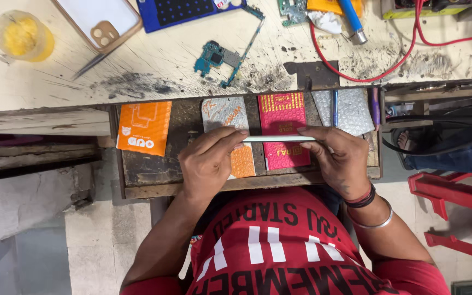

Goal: The person repairs a smartphone at a workbench. They pry open the phone's back cover, remove and reposition internal components including the battery and flex cables, use a screwdriver on the frame, press the cover back on, and handle other phone parts and a second device on the bench.

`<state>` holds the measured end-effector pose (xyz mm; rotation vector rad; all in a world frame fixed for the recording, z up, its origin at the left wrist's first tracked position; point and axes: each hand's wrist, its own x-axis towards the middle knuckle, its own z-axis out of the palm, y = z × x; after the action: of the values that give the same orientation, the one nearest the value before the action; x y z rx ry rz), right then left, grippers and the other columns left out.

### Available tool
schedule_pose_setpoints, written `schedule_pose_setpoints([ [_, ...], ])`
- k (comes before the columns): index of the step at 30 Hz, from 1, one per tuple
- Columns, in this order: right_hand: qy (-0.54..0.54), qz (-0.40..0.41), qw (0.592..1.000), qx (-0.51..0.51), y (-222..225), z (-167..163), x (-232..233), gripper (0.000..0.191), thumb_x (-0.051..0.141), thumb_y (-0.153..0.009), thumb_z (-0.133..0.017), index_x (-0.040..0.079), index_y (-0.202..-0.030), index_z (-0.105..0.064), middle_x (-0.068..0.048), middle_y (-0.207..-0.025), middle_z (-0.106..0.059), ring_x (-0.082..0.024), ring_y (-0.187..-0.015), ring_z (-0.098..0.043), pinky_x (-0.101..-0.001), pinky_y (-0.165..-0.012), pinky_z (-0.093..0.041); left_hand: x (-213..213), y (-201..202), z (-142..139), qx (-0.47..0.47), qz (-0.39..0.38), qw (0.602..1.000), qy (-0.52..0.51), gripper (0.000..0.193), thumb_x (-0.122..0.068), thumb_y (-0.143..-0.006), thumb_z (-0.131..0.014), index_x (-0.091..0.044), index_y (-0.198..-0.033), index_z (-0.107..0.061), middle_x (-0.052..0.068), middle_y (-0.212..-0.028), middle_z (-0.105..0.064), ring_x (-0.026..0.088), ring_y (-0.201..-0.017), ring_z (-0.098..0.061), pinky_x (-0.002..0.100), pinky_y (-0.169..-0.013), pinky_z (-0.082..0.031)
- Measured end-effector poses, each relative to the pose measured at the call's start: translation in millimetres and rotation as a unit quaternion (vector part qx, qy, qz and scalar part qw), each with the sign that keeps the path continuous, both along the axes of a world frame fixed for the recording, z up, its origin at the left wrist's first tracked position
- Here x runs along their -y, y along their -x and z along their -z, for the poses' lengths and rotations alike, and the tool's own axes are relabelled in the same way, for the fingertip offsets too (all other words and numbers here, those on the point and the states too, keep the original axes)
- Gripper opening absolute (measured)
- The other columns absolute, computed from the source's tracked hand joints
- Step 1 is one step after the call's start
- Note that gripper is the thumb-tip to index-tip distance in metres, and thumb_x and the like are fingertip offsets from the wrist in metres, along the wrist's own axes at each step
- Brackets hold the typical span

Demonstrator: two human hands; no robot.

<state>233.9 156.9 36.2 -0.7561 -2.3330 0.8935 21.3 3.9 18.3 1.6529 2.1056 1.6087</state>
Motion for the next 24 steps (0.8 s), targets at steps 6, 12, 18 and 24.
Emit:
schedule_pose_setpoints([
  [6,0.010,0.013,1.000,-0.010,-6,11,2,0.020,0.001,-0.089,-0.079,0.003,-0.110,-0.077,-0.012,-0.103,-0.078,-0.020,-0.092,-0.078,-0.0283,-0.079,-0.061,0,0,2,0.011,0.000,1.000,-0.002,0.030,0.012,-0.085,-0.072,-0.007,-0.107,-0.079,0.007,-0.104,-0.077,0.020,-0.097,-0.077,0.031,-0.087,-0.065],
  [12,0.000,-0.002,0.999,-0.034,-6,12,3,0.020,0.000,-0.089,-0.080,0.002,-0.108,-0.076,-0.014,-0.107,-0.078,-0.022,-0.097,-0.078,-0.0283,-0.084,-0.062,1,-1,1,0.002,-0.001,1.000,-0.005,0.030,0.012,-0.085,-0.072,-0.007,-0.107,-0.079,0.007,-0.103,-0.077,0.021,-0.096,-0.077,0.032,-0.087,-0.065],
  [18,-0.055,-0.013,0.998,-0.024,-2,-3,2,0.018,0.002,-0.089,-0.080,0.004,-0.107,-0.076,-0.012,-0.104,-0.078,-0.022,-0.092,-0.078,-0.0299,-0.079,-0.061,2,1,-13,-0.077,-0.009,0.997,0.025,0.026,0.004,-0.087,-0.073,-0.011,-0.107,-0.080,0.005,-0.104,-0.077,0.021,-0.098,-0.076,0.033,-0.090,-0.064],
  [24,-0.170,-0.061,0.983,-0.005,8,-40,12,0.021,0.001,-0.085,-0.079,0.006,-0.104,-0.075,-0.009,-0.101,-0.077,-0.026,-0.095,-0.077,-0.0346,-0.080,-0.060,-5,-20,-16,-0.236,0.043,0.969,0.064,0.024,-0.011,-0.098,-0.068,-0.007,-0.118,-0.080,0.009,-0.101,-0.078,0.020,-0.086,-0.075,0.033,-0.076,-0.063],
])
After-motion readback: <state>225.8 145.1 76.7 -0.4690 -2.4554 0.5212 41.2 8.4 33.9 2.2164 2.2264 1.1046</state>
